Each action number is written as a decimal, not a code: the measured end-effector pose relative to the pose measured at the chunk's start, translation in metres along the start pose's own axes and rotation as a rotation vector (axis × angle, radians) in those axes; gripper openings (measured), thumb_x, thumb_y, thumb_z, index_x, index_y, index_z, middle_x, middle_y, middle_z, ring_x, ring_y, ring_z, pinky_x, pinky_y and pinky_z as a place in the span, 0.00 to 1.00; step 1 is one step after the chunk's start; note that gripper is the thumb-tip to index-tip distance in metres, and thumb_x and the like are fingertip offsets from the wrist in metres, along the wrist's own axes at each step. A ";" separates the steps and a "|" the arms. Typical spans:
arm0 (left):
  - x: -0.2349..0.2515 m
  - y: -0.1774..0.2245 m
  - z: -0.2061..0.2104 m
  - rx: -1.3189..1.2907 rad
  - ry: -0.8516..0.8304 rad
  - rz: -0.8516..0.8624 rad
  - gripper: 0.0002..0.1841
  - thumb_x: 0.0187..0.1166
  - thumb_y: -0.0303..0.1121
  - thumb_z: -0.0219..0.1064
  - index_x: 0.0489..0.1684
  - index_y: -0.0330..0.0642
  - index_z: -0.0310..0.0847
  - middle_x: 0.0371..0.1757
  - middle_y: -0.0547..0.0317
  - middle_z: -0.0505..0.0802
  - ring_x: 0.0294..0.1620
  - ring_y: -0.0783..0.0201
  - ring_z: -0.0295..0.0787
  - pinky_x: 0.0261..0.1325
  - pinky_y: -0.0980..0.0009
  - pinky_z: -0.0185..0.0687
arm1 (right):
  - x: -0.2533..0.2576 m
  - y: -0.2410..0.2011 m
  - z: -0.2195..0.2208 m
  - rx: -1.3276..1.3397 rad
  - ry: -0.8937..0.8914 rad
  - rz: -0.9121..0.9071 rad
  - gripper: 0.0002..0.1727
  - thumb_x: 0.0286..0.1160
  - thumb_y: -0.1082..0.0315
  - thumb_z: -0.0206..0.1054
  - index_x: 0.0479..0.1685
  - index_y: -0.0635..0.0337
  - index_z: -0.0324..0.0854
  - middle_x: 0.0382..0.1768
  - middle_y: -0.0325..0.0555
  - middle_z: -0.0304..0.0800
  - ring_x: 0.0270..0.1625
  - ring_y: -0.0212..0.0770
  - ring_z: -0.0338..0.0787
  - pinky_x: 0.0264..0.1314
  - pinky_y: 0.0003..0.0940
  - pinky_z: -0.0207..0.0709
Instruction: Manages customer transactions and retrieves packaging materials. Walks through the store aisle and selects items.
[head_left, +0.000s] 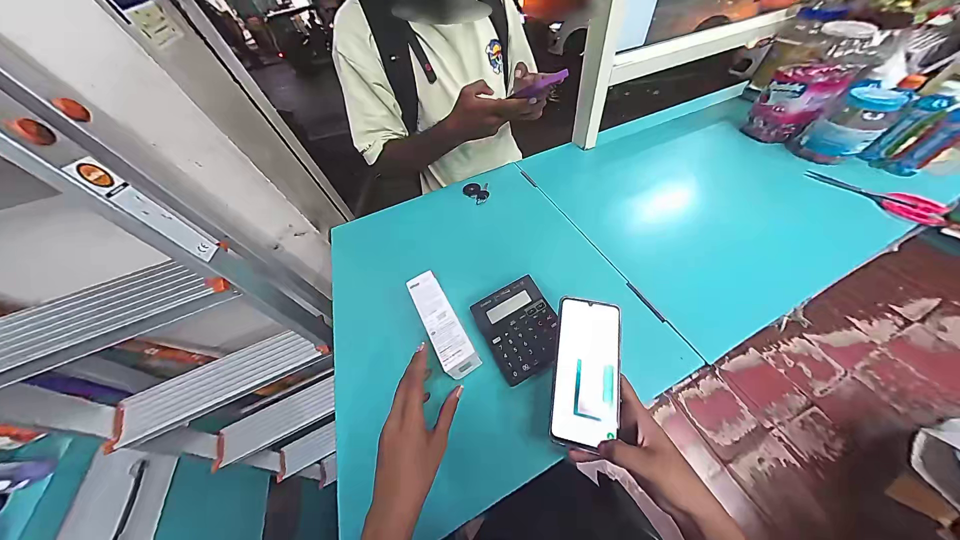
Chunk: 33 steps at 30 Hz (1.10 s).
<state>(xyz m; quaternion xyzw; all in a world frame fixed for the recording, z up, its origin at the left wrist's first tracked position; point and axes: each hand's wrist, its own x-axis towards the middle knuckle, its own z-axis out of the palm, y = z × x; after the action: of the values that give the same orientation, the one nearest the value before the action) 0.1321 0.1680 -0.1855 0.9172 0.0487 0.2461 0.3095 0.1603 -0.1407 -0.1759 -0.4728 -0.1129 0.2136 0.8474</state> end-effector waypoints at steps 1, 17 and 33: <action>-0.003 0.000 -0.003 -0.017 -0.001 0.003 0.39 0.78 0.48 0.70 0.86 0.36 0.66 0.78 0.40 0.82 0.60 0.53 0.93 0.51 0.60 0.93 | -0.006 0.004 0.004 0.001 0.009 -0.006 0.55 0.58 0.86 0.71 0.87 0.51 0.41 0.72 0.48 0.84 0.65 0.56 0.92 0.57 0.58 0.93; -0.014 0.062 0.020 -0.374 0.235 0.354 0.12 0.87 0.36 0.60 0.62 0.47 0.80 0.69 0.61 0.86 0.60 0.76 0.86 0.58 0.81 0.83 | -0.064 -0.014 -0.023 -0.123 0.246 -0.080 0.64 0.54 0.80 0.82 0.90 0.51 0.36 0.69 0.44 0.86 0.61 0.51 0.94 0.55 0.55 0.94; -0.054 0.349 0.265 -1.494 -1.231 -0.440 0.24 0.75 0.56 0.71 0.63 0.54 0.80 0.52 0.66 0.97 0.53 0.68 0.95 0.61 0.64 0.90 | -0.191 -0.150 -0.224 -0.065 0.168 -0.015 0.36 0.75 0.69 0.67 0.82 0.52 0.54 0.64 0.41 0.89 0.58 0.43 0.94 0.46 0.43 0.93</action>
<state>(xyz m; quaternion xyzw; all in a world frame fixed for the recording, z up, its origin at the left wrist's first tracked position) 0.1910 -0.2700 -0.1835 0.4250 -0.1192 -0.3685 0.8182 0.1186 -0.4686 -0.1644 -0.5155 -0.0517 0.1628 0.8397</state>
